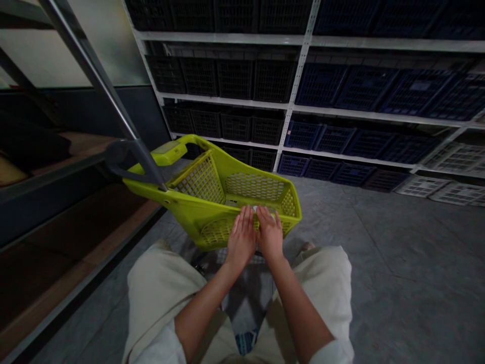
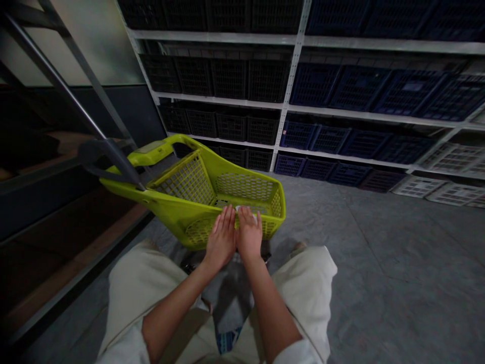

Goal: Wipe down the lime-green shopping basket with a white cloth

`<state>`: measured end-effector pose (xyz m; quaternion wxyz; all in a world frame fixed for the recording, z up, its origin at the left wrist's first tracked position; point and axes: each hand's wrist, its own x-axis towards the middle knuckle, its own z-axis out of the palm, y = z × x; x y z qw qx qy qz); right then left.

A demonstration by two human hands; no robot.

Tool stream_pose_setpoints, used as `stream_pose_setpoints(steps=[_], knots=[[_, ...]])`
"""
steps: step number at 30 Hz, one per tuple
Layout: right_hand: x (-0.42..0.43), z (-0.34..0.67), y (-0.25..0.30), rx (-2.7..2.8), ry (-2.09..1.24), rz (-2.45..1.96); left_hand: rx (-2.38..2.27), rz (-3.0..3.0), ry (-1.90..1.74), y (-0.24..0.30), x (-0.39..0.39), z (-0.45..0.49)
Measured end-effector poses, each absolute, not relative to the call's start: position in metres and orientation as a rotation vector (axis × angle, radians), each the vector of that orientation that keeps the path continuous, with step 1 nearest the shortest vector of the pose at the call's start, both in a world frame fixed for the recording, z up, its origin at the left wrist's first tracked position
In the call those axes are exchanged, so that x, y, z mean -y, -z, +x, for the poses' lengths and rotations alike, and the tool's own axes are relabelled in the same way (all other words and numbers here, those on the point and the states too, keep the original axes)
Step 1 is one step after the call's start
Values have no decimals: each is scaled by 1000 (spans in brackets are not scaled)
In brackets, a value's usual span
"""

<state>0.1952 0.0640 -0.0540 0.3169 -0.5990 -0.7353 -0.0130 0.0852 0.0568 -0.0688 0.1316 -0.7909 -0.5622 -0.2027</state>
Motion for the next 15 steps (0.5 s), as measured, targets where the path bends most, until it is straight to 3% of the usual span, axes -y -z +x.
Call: stream_pose_setpoints(steps=[9, 15], knots=[[-59, 291, 85, 1645, 90, -1741, 1613, -2320, 659, 68, -54, 85], [-63, 249, 81, 1481, 89, -1816, 1640, -2292, 675, 70, -54, 93]])
